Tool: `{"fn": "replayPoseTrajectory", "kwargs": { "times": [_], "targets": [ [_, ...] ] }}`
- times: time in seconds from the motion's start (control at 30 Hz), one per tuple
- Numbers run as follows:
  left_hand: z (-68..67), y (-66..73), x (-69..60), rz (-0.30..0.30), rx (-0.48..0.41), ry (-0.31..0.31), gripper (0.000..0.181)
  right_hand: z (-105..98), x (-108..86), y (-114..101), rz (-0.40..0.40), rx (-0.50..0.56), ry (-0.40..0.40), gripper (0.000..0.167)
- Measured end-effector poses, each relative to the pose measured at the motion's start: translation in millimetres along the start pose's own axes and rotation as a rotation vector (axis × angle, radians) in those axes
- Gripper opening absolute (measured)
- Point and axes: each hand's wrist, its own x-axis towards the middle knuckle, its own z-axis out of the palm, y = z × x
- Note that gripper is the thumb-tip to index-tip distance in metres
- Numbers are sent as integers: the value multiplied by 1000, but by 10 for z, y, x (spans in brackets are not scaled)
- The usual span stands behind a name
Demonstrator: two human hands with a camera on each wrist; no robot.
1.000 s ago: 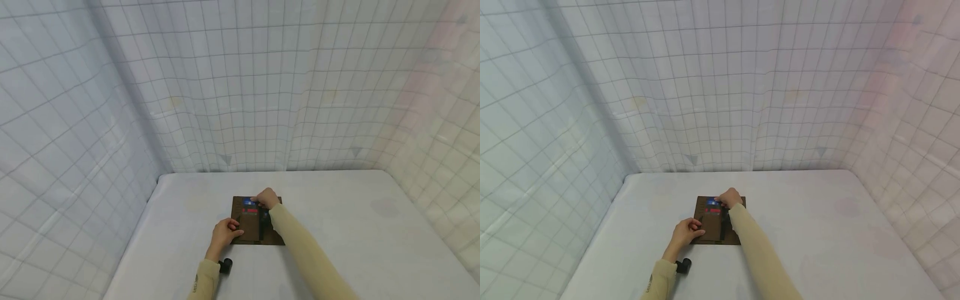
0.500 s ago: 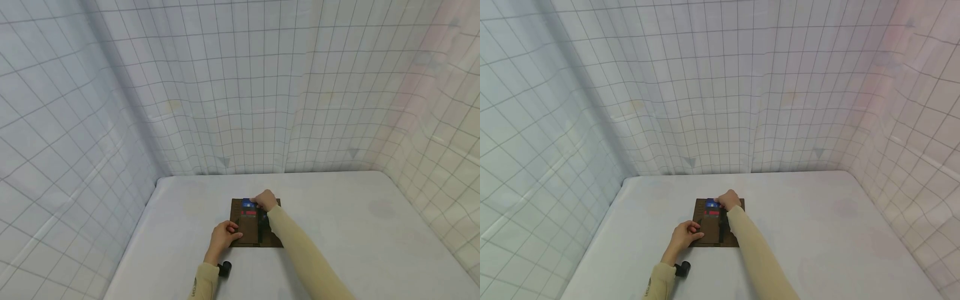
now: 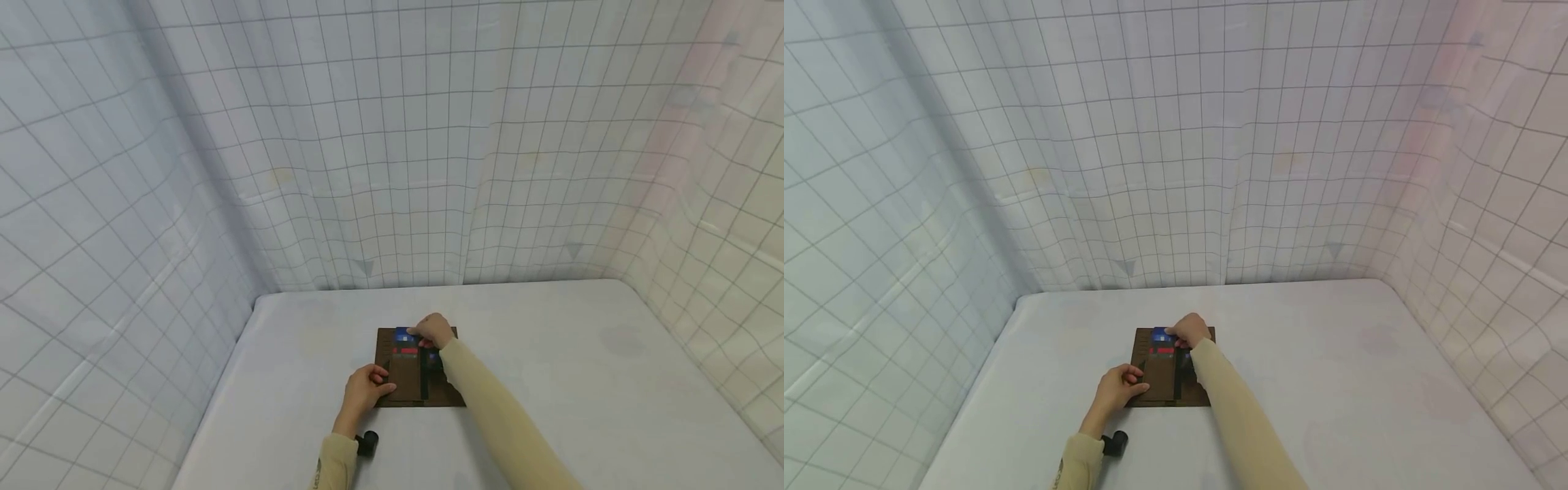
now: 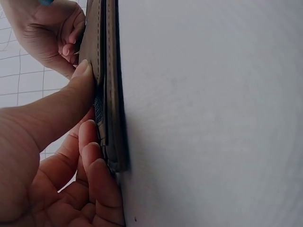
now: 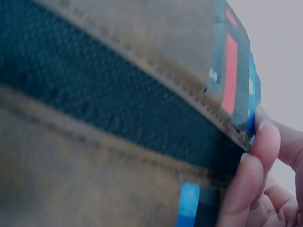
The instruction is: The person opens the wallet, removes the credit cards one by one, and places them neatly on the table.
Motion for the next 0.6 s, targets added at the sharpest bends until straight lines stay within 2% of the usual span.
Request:
{"fn": "replayPoseTrajectory", "kwargs": {
  "times": [0.23,0.6],
  "targets": [
    [15,-6,-11,-9,3,1,25,17,-62,-42,42,64,39,21],
    [-1,28,-29,-8,14,13,25,37,-116,-103,8,-65,152,22]
  ]
}}
